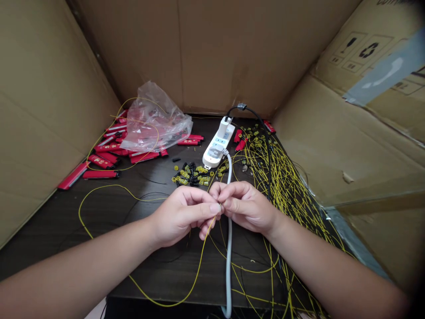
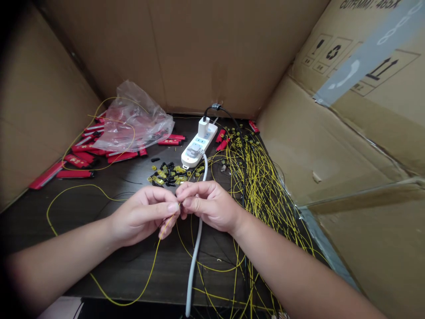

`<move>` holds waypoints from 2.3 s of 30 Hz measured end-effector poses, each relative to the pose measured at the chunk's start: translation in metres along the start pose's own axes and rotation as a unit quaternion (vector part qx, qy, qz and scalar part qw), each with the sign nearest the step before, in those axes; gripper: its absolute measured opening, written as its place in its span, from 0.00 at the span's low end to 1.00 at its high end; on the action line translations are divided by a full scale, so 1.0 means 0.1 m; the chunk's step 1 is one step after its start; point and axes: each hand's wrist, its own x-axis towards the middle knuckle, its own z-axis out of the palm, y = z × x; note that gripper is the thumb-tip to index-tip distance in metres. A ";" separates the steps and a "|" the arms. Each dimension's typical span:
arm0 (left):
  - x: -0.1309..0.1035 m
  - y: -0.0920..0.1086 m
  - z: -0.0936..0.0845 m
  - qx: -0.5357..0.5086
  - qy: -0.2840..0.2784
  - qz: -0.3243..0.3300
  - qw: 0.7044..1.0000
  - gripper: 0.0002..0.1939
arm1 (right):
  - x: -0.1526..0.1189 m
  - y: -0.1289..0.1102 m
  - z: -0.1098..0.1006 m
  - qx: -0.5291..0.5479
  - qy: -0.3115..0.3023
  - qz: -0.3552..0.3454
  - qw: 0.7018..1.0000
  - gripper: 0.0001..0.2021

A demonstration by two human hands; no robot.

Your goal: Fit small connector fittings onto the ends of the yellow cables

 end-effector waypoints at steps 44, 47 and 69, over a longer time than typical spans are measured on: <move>-0.03 0.01 0.06 0.173 0.095 0.092 0.976 0.08 | -0.01 0.00 0.01 -0.006 0.037 0.010 0.999 0.03; -0.03 0.02 0.06 0.177 0.099 0.098 0.974 0.08 | 0.00 -0.01 0.02 -0.002 0.039 0.010 0.999 0.03; -0.03 0.04 0.05 0.230 0.116 0.170 0.951 0.06 | 0.00 0.01 0.01 0.012 0.058 0.024 0.998 0.03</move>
